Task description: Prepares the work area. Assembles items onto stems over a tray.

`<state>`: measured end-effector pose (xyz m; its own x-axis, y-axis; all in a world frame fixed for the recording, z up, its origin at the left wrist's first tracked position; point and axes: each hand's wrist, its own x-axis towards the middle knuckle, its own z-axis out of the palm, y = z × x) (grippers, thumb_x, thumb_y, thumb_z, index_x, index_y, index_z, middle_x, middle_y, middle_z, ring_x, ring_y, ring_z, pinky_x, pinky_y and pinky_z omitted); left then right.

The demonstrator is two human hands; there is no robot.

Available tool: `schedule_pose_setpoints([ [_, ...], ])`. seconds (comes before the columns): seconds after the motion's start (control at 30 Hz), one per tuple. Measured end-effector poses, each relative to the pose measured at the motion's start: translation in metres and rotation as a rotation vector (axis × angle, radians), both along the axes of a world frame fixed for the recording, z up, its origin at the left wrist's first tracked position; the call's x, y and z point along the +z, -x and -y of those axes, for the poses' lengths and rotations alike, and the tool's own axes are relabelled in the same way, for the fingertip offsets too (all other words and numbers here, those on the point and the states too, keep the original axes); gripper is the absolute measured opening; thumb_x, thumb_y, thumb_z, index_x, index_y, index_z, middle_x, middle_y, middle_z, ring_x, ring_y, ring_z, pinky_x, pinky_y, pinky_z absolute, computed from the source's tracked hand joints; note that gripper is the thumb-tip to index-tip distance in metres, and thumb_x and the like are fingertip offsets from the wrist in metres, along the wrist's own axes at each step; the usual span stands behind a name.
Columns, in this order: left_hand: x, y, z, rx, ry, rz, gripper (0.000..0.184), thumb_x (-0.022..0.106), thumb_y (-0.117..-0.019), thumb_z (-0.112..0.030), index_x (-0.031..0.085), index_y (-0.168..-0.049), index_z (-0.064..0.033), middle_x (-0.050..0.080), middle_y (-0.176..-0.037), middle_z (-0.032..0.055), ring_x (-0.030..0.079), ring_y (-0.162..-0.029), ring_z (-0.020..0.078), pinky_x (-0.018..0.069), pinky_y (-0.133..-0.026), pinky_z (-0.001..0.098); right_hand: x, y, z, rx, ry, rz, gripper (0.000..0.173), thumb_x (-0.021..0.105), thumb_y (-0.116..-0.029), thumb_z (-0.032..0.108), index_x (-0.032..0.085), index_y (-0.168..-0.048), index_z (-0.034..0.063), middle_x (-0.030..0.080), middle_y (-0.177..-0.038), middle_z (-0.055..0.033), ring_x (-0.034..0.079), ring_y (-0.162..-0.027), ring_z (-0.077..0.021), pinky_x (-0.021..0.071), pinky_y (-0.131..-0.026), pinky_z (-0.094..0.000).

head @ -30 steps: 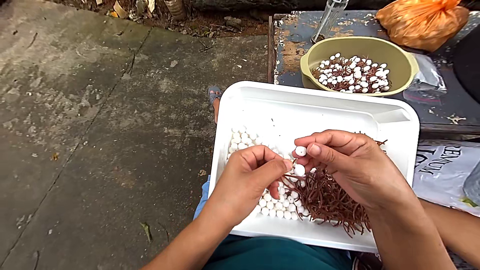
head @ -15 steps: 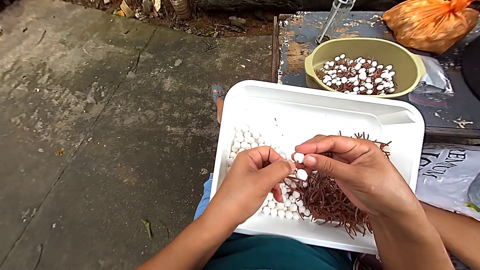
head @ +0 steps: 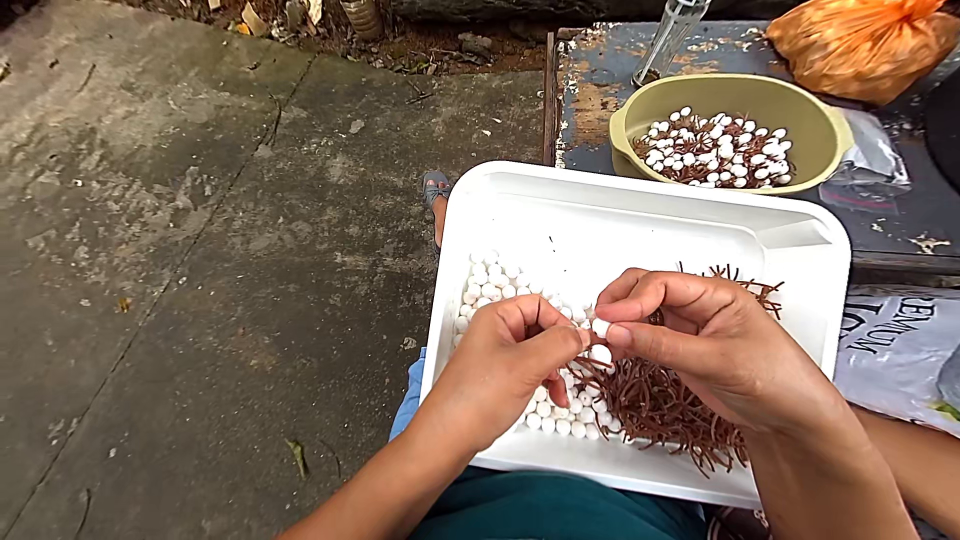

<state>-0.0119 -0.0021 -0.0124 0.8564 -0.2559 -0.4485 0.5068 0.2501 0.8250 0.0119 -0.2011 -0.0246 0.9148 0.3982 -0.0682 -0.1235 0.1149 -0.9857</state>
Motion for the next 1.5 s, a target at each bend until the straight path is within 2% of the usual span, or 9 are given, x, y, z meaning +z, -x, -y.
schedule_pose_setpoints([
  [0.43, 0.001, -0.003, 0.002, 0.001, 0.006, 0.033, 0.016, 0.062, -0.0952, -0.002, 0.066, -0.081, -0.0052, 0.062, -0.068, 0.0033, 0.06, -0.056, 0.0055, 0.0545, -0.055, 0.0183, 0.0, 0.001, 0.001, -0.033, -0.028, -0.031, 0.009, 0.076, -0.0857, 0.005, 0.079, -0.089, 0.013, 0.072, -0.093, -0.0015, 0.068, -0.075, -0.0049, 0.0595, -0.066, -0.0179],
  [0.63, -0.002, -0.006, -0.002, -0.043, -0.026, 0.093, 0.025, 0.054, -0.105, -0.024, 0.072, -0.095, -0.0089, 0.068, -0.082, -0.0019, 0.065, -0.067, 0.0035, 0.0561, -0.059, 0.0174, 0.004, -0.008, 0.019, -0.026, 0.04, 0.027, 0.009, 0.074, -0.0871, 0.006, 0.079, -0.093, 0.0109, 0.072, -0.093, -0.0043, 0.07, -0.081, -0.0094, 0.0602, -0.071, -0.0205],
  [0.73, -0.008, -0.008, -0.009, -0.013, -0.076, 0.17, 0.028, 0.052, -0.106, -0.026, 0.072, -0.11, -0.0066, 0.067, -0.089, -0.0038, 0.065, -0.072, 0.0054, 0.0565, -0.059, 0.0201, 0.026, -0.033, 0.061, -0.244, 0.221, 0.218, 0.01, 0.071, -0.0908, 0.005, 0.078, -0.094, 0.0121, 0.074, -0.094, 0.0009, 0.07, -0.08, -0.0064, 0.06, -0.072, -0.0196],
  [0.83, -0.009, -0.008, -0.017, -0.012, -0.104, 0.181, 0.025, 0.048, -0.1066, -0.018, 0.069, -0.112, -0.0056, 0.067, -0.091, -0.0039, 0.065, -0.073, 0.0063, 0.0571, -0.061, 0.0214, 0.047, -0.075, 0.109, -0.63, 0.351, 0.271, 0.015, 0.066, -0.0926, -0.005, 0.071, -0.095, 0.008, 0.076, -0.09, 0.0045, 0.072, -0.076, -0.0047, 0.0624, -0.074, -0.0214],
  [0.93, -0.009, -0.008, -0.02, -0.013, -0.114, 0.174, 0.025, 0.045, -0.1072, -0.013, 0.068, -0.113, -0.0045, 0.068, -0.09, -0.0037, 0.065, -0.072, 0.0062, 0.0574, -0.063, 0.0214, 0.021, -0.133, 0.157, -0.818, 0.571, 0.185, 0.009, 0.07, -0.0943, 0.004, 0.068, -0.103, 0.0021, 0.07, -0.091, -0.0005, 0.067, -0.074, -0.0034, 0.0578, -0.071, -0.0222],
  [1.07, -0.003, -0.001, -0.028, -0.07, -0.139, 0.196, 0.024, 0.044, -0.1076, -0.01, 0.066, -0.115, -0.0049, 0.068, -0.092, -0.0061, 0.065, -0.073, 0.0046, 0.0569, -0.065, 0.0212, -0.055, -0.178, 0.189, -0.706, 0.854, -0.052, 0.018, 0.072, -0.0953, 0.008, 0.071, -0.108, -0.0042, 0.069, -0.101, -0.0198, 0.065, -0.086, -0.0261, 0.0531, -0.082, -0.0474],
  [1.23, -0.004, 0.002, -0.042, -0.048, -0.187, 0.215, 0.025, 0.043, -0.1081, -0.011, 0.065, -0.118, -0.0046, 0.068, -0.092, -0.0061, 0.065, -0.073, 0.0048, 0.0571, -0.065, 0.0217, -0.097, -0.181, 0.177, -0.633, 1.002, -0.057, 0.016, 0.076, -0.0921, 0.011, 0.075, -0.103, -0.0017, 0.071, -0.102, -0.0227, 0.066, -0.097, -0.0369, 0.0486, -0.089, -0.059],
  [1.4, -0.014, -0.002, -0.038, 0.024, -0.183, 0.282, 0.026, 0.05, -0.1063, -0.02, 0.071, -0.112, -0.0069, 0.069, -0.091, -0.0026, 0.065, -0.071, 0.0049, 0.0563, -0.061, 0.0197, -0.067, -0.168, 0.167, -0.576, 1.07, 0.093, 0.024, 0.073, -0.0956, 0.015, 0.074, -0.112, -0.0026, 0.07, -0.11, -0.0251, 0.065, -0.106, -0.0431, 0.0454, -0.095, -0.0654],
  [1.5, -0.016, -0.005, -0.033, 0.04, -0.188, 0.29, 0.026, 0.053, -0.1048, -0.025, 0.073, -0.109, -0.0087, 0.069, -0.087, -0.0004, 0.065, -0.07, 0.005, 0.056, -0.061, 0.0187, -0.012, -0.141, 0.14, -0.552, 0.978, 0.224, 0.024, 0.071, -0.0979, 0.017, 0.072, -0.113, -0.0003, 0.07, -0.105, -0.0156, 0.065, -0.087, -0.0231, 0.052, -0.083, -0.0465],
])
